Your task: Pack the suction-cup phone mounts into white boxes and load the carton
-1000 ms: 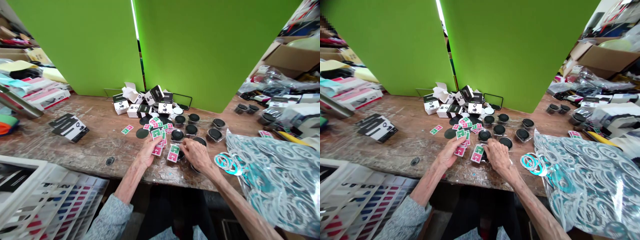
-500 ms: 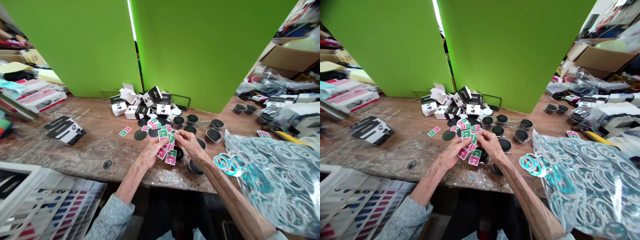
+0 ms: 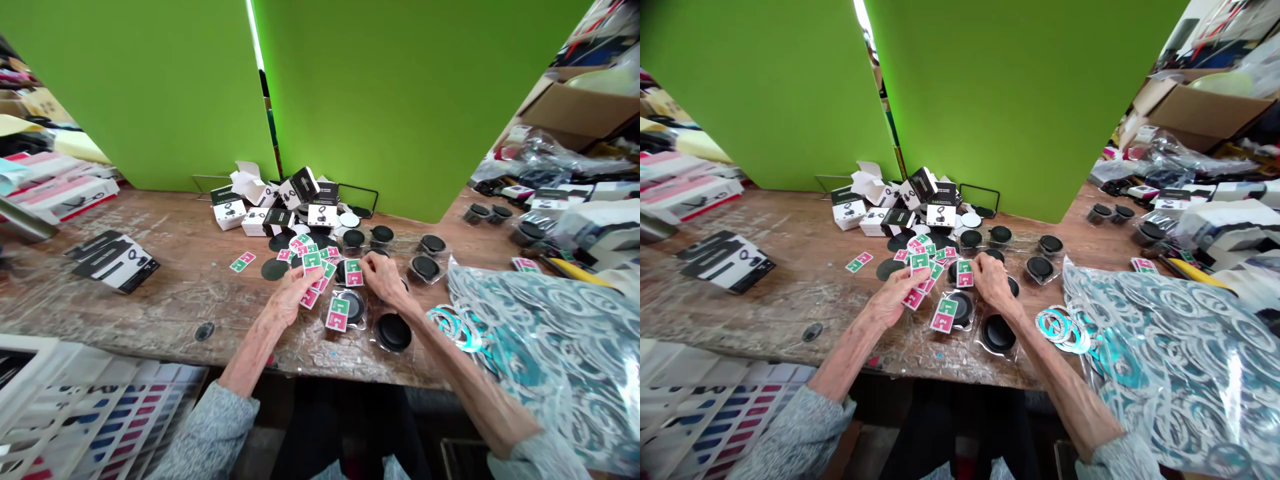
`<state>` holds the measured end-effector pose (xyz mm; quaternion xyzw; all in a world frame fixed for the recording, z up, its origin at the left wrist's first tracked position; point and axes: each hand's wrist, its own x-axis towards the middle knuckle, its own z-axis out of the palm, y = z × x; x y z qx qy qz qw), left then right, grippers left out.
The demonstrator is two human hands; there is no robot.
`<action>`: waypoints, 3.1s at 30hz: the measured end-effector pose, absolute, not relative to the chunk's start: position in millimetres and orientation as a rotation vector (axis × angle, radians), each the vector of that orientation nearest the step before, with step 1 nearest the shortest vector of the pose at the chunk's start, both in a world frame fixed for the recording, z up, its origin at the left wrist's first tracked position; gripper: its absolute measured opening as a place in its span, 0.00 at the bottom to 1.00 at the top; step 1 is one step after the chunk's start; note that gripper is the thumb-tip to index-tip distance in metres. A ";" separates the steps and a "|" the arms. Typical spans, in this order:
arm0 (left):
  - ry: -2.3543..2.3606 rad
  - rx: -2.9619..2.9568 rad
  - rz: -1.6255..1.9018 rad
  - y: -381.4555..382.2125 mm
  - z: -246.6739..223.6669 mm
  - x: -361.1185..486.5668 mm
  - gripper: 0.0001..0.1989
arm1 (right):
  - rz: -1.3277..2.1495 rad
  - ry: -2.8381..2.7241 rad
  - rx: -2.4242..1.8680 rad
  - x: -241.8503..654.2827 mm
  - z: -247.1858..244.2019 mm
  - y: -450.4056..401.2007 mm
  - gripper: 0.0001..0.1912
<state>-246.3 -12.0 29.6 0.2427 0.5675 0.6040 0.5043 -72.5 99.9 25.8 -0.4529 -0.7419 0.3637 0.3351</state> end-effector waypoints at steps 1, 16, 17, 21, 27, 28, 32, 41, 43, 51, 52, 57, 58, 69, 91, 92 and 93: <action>1.370 0.582 1.462 -10.2 29.8 -244.5 0.17 | 0.887 -1.953 -1.174 -73.6 28.3 98.0 0.07; 1.350 0.629 1.422 3.4 41.9 -229.2 0.16 | 1.164 -1.961 -1.081 -28.1 42.1 103.0 0.14; 1.349 0.639 1.420 3.8 42.5 -229.7 0.16 | 1.134 -1.981 -1.106 -13.9 40.2 104.9 0.15; 1.351 0.729 1.359 8.8 43.4 -224.0 0.18 | 0.808 -2.100 -1.321 26.0 33.9 101.5 0.14; 1.358 0.955 1.188 21.5 45.8 -196.1 0.19 | 0.918 -2.059 -1.017 -10.6 56.7 86.4 0.12; 1.338 0.973 1.176 22.8 47.1 -192.9 0.19 | 1.001 -2.040 -0.935 -20.7 60.7 87.5 0.12; 1.361 0.971 1.140 23.7 50.9 -195.2 0.20 | 1.186 -1.906 -0.851 -39.9 56.3 109.6 0.13; 1.348 0.583 1.251 31.4 46.8 -220.4 0.17 | 0.649 -1.929 -1.260 -21.8 28.0 155.4 0.06; 1.306 0.554 1.259 34.3 48.3 -218.7 0.13 | 0.637 -1.999 -1.179 -29.3 37.9 147.2 0.08; 1.249 0.778 1.191 35.0 43.9 -215.0 0.14 | 1.319 -2.037 -0.735 -72.8 45.5 136.7 0.14; 1.263 0.746 1.206 35.5 43.8 -216.6 0.13 | 1.298 -2.014 -0.801 -77.0 42.5 143.1 0.13; 1.286 0.577 1.303 37.4 46.8 -232.0 0.16 | 1.015 -1.916 -1.152 -95.5 32.2 184.7 0.08; 1.282 0.578 1.331 37.4 46.4 -235.3 0.19 | 0.964 -1.916 -1.170 -98.3 32.6 189.6 0.07; 1.263 0.582 1.502 50.0 34.2 -237.5 0.18 | 1.221 -2.085 -0.791 -110.4 37.8 131.7 0.15; 1.298 0.611 1.606 72.1 51.8 -207.4 0.13 | 1.386 -2.045 -0.776 -65.4 51.8 137.3 0.17; 1.292 0.636 1.589 67.7 54.6 -209.2 0.15 | 1.370 -2.033 -0.807 -53.4 53.8 142.8 0.17; 1.304 0.676 1.569 62.4 55.7 -213.8 0.17 | 1.322 -2.033 -0.862 -38.3 55.1 150.6 0.17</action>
